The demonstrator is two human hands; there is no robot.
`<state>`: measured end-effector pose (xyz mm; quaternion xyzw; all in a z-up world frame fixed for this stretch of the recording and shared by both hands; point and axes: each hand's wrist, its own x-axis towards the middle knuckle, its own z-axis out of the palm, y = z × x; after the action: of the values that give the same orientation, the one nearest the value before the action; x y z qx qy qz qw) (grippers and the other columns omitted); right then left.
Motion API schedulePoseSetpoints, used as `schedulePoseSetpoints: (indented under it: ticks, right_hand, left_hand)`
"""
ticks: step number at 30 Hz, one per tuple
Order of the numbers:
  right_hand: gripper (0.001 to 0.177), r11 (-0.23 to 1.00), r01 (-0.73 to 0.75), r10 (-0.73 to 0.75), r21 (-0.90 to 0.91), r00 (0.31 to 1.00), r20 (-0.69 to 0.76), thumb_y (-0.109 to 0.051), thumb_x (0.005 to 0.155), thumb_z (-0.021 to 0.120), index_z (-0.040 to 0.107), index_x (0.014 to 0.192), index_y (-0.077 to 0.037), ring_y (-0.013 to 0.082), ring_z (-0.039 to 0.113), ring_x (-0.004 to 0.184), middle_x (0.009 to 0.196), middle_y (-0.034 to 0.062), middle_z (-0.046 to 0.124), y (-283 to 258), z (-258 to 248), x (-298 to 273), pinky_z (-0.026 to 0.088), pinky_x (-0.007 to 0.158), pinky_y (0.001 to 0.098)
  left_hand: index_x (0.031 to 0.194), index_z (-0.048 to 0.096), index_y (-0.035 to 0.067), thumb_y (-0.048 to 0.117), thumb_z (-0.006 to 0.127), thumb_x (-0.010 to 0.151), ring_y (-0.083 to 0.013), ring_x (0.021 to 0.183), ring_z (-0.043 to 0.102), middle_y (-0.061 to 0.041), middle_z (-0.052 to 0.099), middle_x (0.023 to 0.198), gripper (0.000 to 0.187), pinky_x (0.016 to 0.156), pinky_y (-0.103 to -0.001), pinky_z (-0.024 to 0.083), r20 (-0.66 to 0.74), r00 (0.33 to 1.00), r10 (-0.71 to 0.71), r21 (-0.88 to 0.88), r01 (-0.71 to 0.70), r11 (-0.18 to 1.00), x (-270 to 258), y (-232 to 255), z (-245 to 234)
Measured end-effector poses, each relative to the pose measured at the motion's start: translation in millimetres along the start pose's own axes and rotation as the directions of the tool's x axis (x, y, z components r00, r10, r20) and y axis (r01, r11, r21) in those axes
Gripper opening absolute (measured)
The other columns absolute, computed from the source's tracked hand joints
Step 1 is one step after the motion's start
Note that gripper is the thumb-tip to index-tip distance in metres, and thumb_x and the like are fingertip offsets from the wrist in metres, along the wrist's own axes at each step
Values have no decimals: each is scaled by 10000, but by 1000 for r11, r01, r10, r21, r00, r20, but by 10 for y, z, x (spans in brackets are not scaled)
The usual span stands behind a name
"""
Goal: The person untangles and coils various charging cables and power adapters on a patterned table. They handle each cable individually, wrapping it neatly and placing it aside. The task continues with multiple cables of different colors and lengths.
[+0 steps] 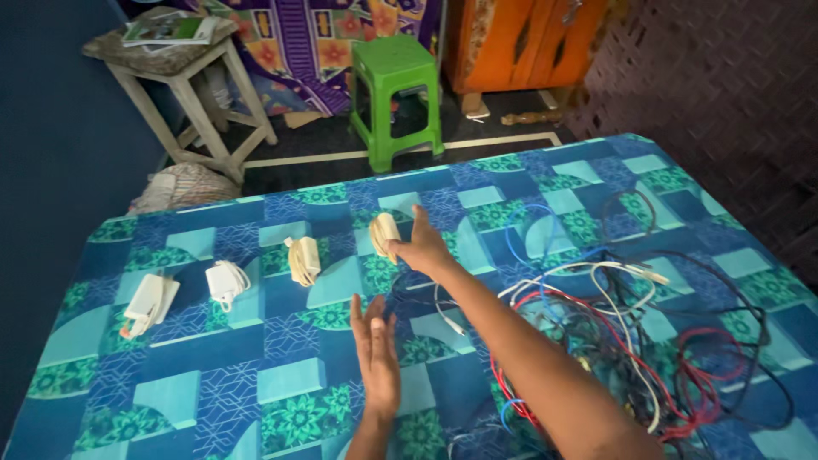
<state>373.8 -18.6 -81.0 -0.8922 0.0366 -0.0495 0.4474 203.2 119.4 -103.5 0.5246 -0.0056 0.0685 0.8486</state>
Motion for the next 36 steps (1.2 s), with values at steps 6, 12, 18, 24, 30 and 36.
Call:
schedulePoseSetpoints:
  ticks: [6,12,18,24,30,36]
  right_hand:
    - [832,992,-46,14,119,965,262,-380,820,756,411,1524,-102,253,683,1031,1391,213,574,-375,-947,-472,629,706,374]
    - [607,988,-56,-3,144,927,376,-304,885,695,530,1439,-117,227,669,1161,1416,143,589,-316,-1934,-1194,630,796,370]
    - [498,936,-123,21,330,955,296,-207,922,651,581,1394,-66,186,666,1184,1364,96,670,-16,-2547,-2008,595,896,368]
    - [492,961,-55,34,272,996,79,-216,913,648,585,1388,-102,230,672,1227,1341,98,699,236,-2509,-2768,513,1048,408]
    - [729,736,201,-352,-646,929,-113,-342,718,775,618,1426,-276,445,366,1354,1454,211,459,164,-1768,-3521,207,1026,747]
    - [422,723,174,-239,-668,971,-6,-123,717,742,727,1129,-211,362,397,1340,1446,124,482,618,-1757,-3539,181,1161,685]
  left_hand:
    - [1616,105,92,400,435,1035,-309,1484,364,-238,381,1561,736,1220,-482,289,9,1000,21,17,-21,1000,-10,-65,-32]
    - [1608,151,63,386,429,1051,-310,1470,384,-252,419,1524,701,1236,-465,274,37,999,39,-29,-38,999,13,-154,-74]
    - [1606,197,97,361,434,1039,-281,1416,434,-190,460,1522,669,1197,-412,296,35,999,-28,90,24,996,-84,-114,-56]
    - [1585,256,75,282,490,1030,-281,1359,514,-192,543,1466,637,1127,-387,389,73,997,23,356,-48,933,-363,-94,46]
    - [1565,270,45,102,655,917,-326,1401,490,-220,528,1465,756,1155,-416,365,113,992,58,492,-106,864,-674,-61,133]
    - [1512,335,48,91,725,831,-368,1232,598,-207,613,1329,786,1050,-429,461,160,982,105,771,-191,608,-881,19,224]
